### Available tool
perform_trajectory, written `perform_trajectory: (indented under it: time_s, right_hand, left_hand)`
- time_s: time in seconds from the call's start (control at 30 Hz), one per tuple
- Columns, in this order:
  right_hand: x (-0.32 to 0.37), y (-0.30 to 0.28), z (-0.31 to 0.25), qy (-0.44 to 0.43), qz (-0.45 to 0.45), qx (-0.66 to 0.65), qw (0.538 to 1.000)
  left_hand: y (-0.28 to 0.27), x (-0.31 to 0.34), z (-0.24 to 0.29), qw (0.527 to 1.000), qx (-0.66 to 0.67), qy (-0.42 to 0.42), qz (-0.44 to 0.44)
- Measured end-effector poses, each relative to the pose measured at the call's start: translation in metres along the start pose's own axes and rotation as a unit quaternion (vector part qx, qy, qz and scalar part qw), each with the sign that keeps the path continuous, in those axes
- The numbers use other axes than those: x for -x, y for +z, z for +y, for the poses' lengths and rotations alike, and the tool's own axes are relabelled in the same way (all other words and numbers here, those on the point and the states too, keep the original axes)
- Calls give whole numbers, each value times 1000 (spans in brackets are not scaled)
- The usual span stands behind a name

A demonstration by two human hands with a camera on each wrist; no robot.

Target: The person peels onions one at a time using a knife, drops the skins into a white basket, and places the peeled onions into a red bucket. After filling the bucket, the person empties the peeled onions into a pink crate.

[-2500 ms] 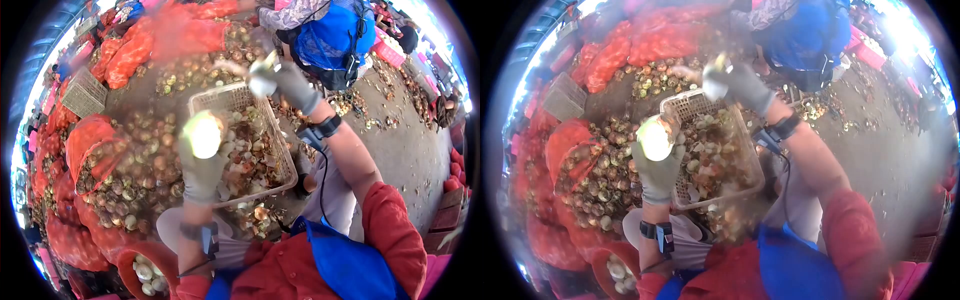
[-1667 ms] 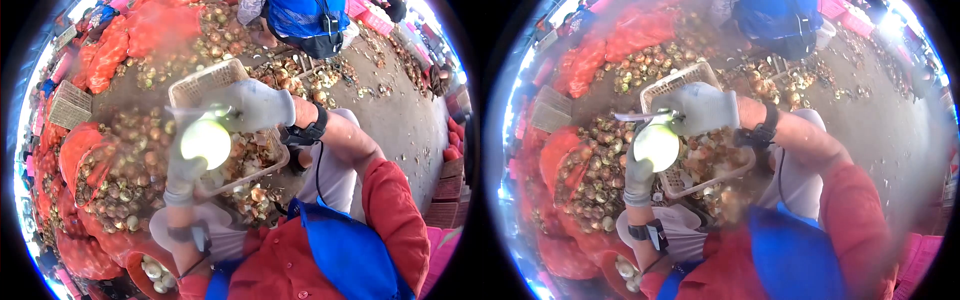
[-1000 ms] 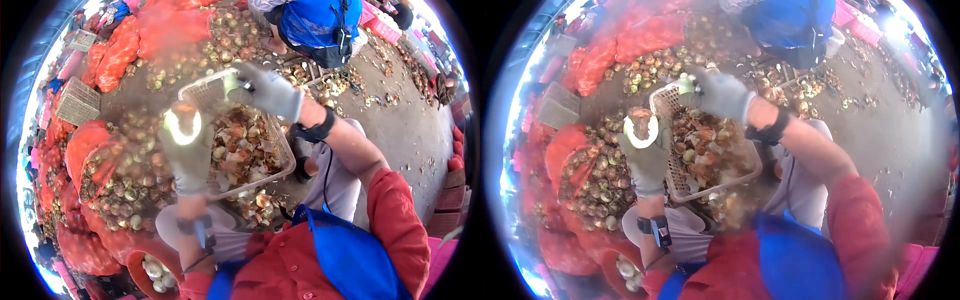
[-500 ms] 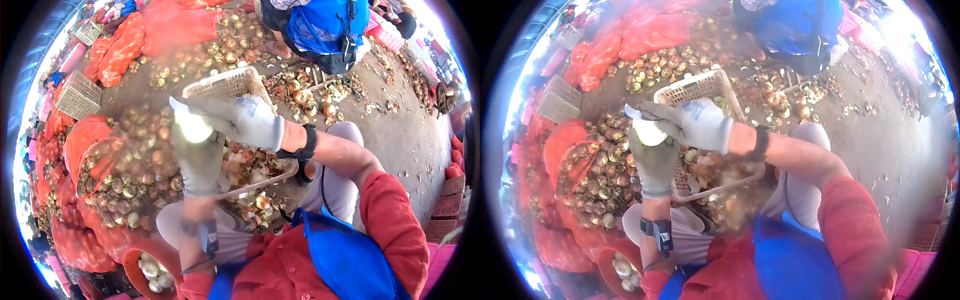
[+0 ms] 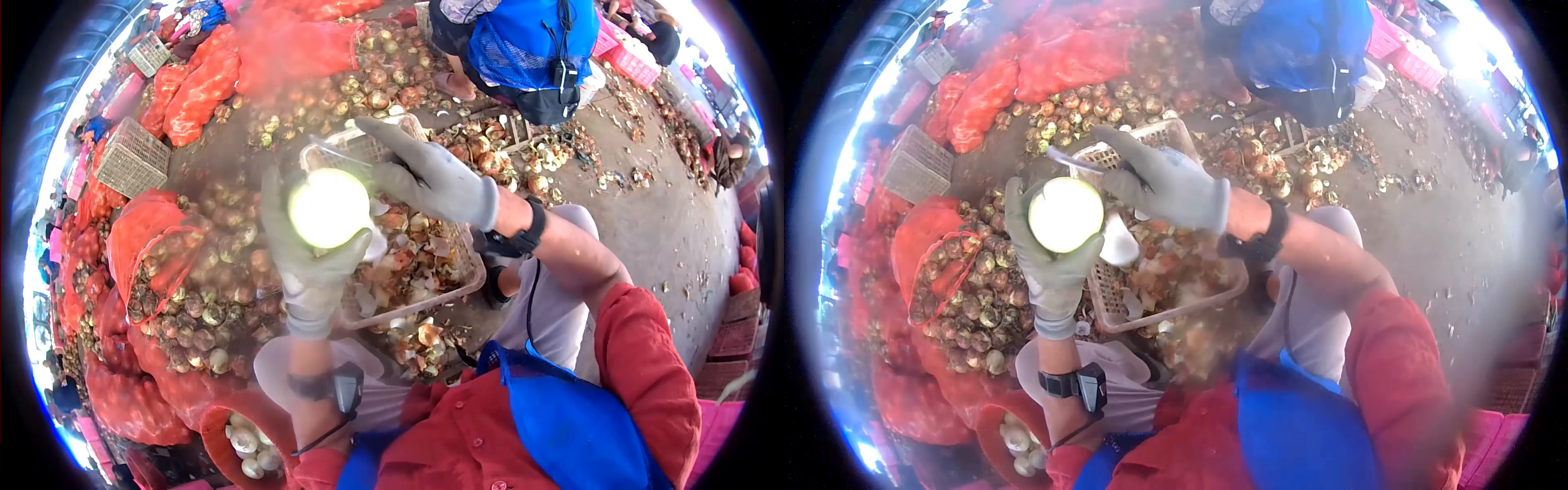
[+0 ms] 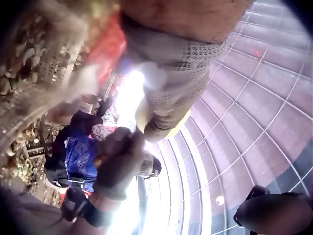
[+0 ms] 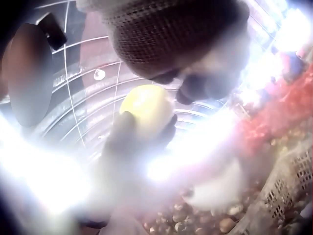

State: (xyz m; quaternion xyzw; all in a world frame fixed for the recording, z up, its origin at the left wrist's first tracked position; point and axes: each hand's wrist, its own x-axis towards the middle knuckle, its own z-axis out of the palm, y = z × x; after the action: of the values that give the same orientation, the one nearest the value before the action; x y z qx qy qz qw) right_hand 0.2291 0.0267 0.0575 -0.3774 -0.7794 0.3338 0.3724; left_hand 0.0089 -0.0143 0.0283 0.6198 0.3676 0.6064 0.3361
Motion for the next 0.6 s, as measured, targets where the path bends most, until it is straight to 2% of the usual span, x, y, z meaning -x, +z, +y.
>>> perform_trajectory:
  time_s: [0.03,0.07,0.13,0.17,0.2,0.23,0.27,0.3,0.33,0.4,0.43,0.47,0.5,0.53,0.6]
  right_hand:
    - [4,-1,-15,-37,17,-15,999]
    - [6,2,-13,-40,11,-17,999]
    - [12,6,-11,-138,-17,207,968]
    - [13,4,-11,-78,-35,228,970]
    - [12,2,17,-149,4,231,961]
    - [12,-2,10,-127,17,207,970]
    - [13,1,31,-205,39,108,972]
    - [16,4,35,-10,12,-141,990]
    - [15,15,69,-100,67,-73,990]
    - [-3,-6,57,106,44,62,991]
    - [-6,12,5,155,77,-136,975]
    - [-5,31,-37,207,112,-323,916]
    - [-15,25,-18,207,58,-352,911]
    - [-21,23,0,208,52,-352,911]
    - [-32,22,38,104,27,-189,976]
  left_hand:
    - [0,-1,-1,997,-70,36,7]
    - [1,0,-2,988,-140,69,15]
    - [7,-7,4,988,-145,61,12]
    - [9,-7,10,999,-26,-11,-18]
    - [9,-5,15,992,90,-83,-35]
    - [10,-2,-3,997,76,-17,9]
    - [8,0,-13,987,120,-109,-3]
    - [10,2,-28,988,149,-30,36]
    - [-5,-4,-17,998,8,-59,-8]
    - [-10,-4,-17,996,86,29,-21]
    - [-10,-4,-16,989,144,30,-10]
    - [-12,-2,-11,978,207,34,-7]
    - [-18,12,6,971,238,-2,18]
    - [-28,25,20,971,237,-3,24]
    - [-60,52,49,940,336,-36,52]
